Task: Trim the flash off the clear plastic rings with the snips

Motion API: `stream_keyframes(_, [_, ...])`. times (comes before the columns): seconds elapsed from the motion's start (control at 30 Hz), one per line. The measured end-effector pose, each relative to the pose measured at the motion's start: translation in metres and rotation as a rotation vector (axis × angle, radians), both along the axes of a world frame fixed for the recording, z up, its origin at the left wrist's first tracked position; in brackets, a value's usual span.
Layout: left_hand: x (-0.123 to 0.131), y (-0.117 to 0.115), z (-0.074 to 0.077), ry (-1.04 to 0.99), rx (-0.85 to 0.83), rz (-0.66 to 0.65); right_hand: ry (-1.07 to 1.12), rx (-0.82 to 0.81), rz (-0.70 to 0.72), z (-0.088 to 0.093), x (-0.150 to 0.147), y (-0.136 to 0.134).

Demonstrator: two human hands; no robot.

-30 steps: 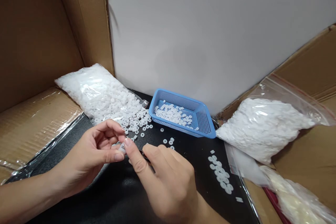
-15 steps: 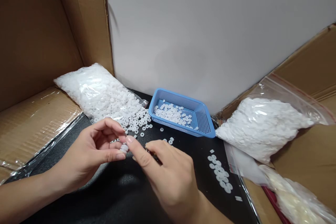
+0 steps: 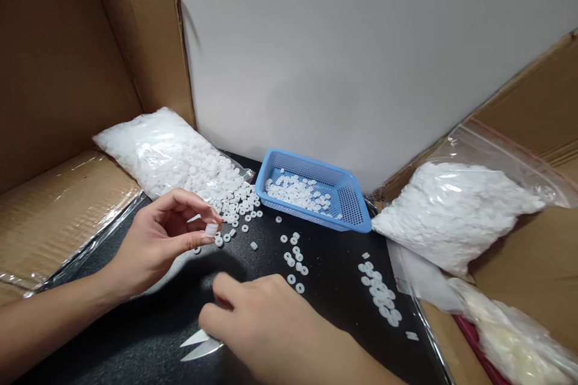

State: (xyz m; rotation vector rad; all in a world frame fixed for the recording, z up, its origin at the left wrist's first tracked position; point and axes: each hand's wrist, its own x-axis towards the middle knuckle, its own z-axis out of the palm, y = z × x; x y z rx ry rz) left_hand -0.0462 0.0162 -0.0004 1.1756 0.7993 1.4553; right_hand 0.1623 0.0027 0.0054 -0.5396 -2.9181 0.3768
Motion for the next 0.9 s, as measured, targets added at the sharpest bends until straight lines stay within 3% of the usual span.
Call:
stream_keyframes(0.1, [-0.002, -0.001, -0.004, 0.092, 0.064, 0.017, 0.292, -0.172, -0.119, 0.001, 0.001, 0.01])
stream_keyframes(0.2, [-0.002, -0.004, -0.006, 0.233, 0.145, 0.034, 0.645, -0.446, -0.369, 0.001, 0.0, 0.018])
stream_keyframes(0.33, [0.001, -0.011, -0.007, 0.417, 0.27, 0.045, 0.839, -0.85, -0.569, -0.006, -0.008, 0.021])
stream_keyframes(0.5, [0.006, -0.015, -0.008, 0.51, 0.428, 0.003, 0.937, -1.164, -0.579, -0.014, -0.019, 0.019])
stream_keyframes(0.67, [0.008, -0.013, -0.01, 0.491, 0.431, 0.019, 1.006, -1.453, -0.513, -0.013, -0.021, 0.021])
stream_keyframes(0.8, [0.008, -0.013, -0.012, 0.478, 0.431, 0.022, 0.985, -1.496, -0.521, -0.016, -0.02, 0.022])
stream_keyframes(0.9, [0.008, -0.014, -0.013, 0.498, 0.424, 0.003, 0.938, -1.408, -0.52, -0.018, -0.021, 0.019])
